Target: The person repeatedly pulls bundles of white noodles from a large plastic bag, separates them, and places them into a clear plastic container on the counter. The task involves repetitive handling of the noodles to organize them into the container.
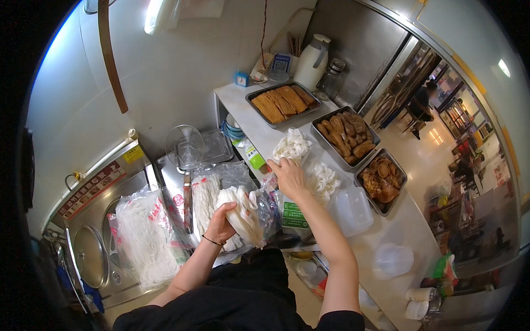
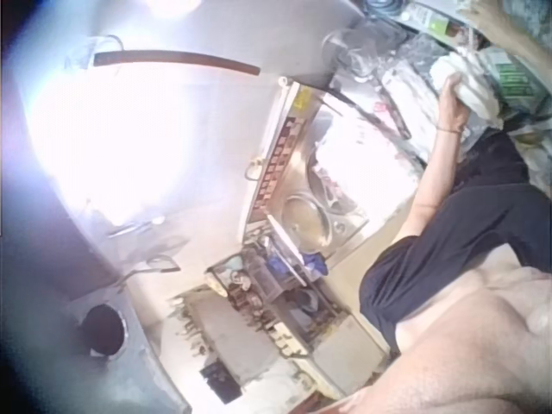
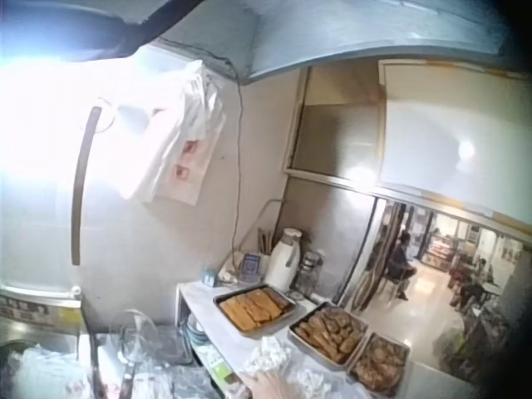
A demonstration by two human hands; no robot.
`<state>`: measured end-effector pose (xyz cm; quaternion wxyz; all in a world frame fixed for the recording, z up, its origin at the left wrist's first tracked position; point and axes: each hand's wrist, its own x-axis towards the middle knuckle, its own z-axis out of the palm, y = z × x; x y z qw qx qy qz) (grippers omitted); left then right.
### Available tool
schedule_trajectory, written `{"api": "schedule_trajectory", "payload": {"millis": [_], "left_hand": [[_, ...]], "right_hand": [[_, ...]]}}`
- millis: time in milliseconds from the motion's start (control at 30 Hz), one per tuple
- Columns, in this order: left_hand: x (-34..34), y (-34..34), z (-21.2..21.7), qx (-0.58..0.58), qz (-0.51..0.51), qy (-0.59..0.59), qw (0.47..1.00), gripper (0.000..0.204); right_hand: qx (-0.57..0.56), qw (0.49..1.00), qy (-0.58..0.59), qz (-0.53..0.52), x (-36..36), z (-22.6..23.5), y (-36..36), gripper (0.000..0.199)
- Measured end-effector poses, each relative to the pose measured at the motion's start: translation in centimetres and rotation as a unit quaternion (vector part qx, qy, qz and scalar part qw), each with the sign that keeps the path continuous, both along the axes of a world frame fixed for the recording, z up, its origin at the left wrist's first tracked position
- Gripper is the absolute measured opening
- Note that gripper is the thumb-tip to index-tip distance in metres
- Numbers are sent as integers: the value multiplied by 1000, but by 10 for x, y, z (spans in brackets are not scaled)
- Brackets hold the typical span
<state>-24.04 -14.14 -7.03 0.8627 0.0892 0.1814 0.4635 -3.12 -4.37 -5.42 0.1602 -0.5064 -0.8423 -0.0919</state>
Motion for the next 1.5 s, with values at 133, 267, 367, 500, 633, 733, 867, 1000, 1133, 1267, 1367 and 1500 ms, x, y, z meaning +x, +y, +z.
{"api": "schedule_trajectory", "payload": {"millis": [133,267,367,500,633,733,867,1000,1133,1267,1367,1500], "left_hand": [[-9,-6,2,18,1,3,1000,41],[-26,-13,-1,41,28,23,999,43],[-35,-18,-9,23,35,29,999,44],[-41,-21,-21,10,44,46,998,43],[-43,-19,-30,5,60,63,996,43],[-47,-16,-43,1,46,53,998,45],[-50,-17,-49,-4,56,60,997,44],[-52,-18,-52,-25,57,63,996,41],[-53,-19,-54,-10,51,66,996,41],[-52,-18,-48,-17,59,58,996,42],[-54,-20,-49,-25,72,58,995,42],[-56,-20,-51,-35,70,55,995,42]], "right_hand": [[6,999,-31,4,2,-16,19,16],[-71,964,252,-37,11,-2,30,13],[-141,909,382,-88,30,13,49,13],[-148,846,508,-70,60,13,87,14],[-148,838,505,-147,75,15,104,21],[-214,935,226,-168,78,12,107,31],[-193,957,86,-198,71,41,99,45],[-217,957,120,-149,69,57,100,56],[-251,962,59,-87,65,28,97,85],[-236,964,47,-110,72,14,89,88],[-265,953,15,-146,58,31,75,80],[-238,957,-49,-158,49,45,60,60]]}}
